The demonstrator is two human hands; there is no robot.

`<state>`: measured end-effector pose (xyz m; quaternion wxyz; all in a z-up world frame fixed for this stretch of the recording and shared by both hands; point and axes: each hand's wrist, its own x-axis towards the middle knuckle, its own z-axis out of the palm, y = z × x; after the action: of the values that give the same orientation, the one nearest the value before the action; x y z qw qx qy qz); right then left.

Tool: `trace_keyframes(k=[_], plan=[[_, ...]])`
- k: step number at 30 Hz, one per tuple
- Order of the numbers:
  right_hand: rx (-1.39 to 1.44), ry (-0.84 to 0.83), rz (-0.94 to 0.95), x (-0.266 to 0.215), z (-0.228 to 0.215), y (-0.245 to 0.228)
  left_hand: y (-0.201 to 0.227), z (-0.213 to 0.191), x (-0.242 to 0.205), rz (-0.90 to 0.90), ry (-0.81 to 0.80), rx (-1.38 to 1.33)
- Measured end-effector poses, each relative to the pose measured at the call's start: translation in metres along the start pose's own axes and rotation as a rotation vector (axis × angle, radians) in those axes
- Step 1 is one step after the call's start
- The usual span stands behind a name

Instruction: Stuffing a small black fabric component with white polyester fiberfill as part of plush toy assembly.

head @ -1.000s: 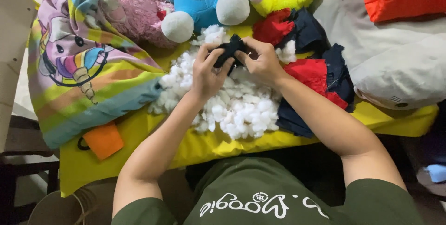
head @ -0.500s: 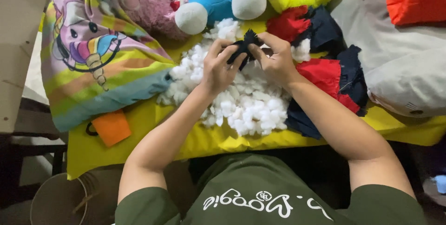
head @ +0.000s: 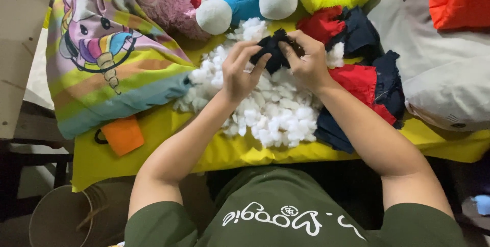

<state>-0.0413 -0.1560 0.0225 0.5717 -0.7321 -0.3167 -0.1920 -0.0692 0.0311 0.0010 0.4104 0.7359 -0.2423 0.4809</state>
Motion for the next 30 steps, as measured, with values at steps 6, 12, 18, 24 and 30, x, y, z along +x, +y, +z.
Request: trace_keyframes(k=[6, 12, 18, 24, 30], plan=[[-0.031, 0.021, -0.032, -0.002, -0.004, 0.008, -0.013, 0.008, -0.01, 0.021, -0.125, -0.033], [0.032, -0.105, 0.044, 0.005, -0.003, -0.01, -0.013, 0.003, -0.003, 0.08, -0.195, -0.074], [-0.133, -0.142, -0.004, -0.001, -0.002, 0.014, -0.01, 0.003, -0.004, 0.063, -0.207, -0.077], [-0.083, 0.087, 0.084, -0.001, -0.012, 0.005, 0.006, -0.01, 0.008, -0.087, -0.111, -0.123], [0.06, 0.288, 0.06, 0.003, -0.011, 0.004, 0.002, -0.01, 0.003, -0.223, -0.418, -0.013]])
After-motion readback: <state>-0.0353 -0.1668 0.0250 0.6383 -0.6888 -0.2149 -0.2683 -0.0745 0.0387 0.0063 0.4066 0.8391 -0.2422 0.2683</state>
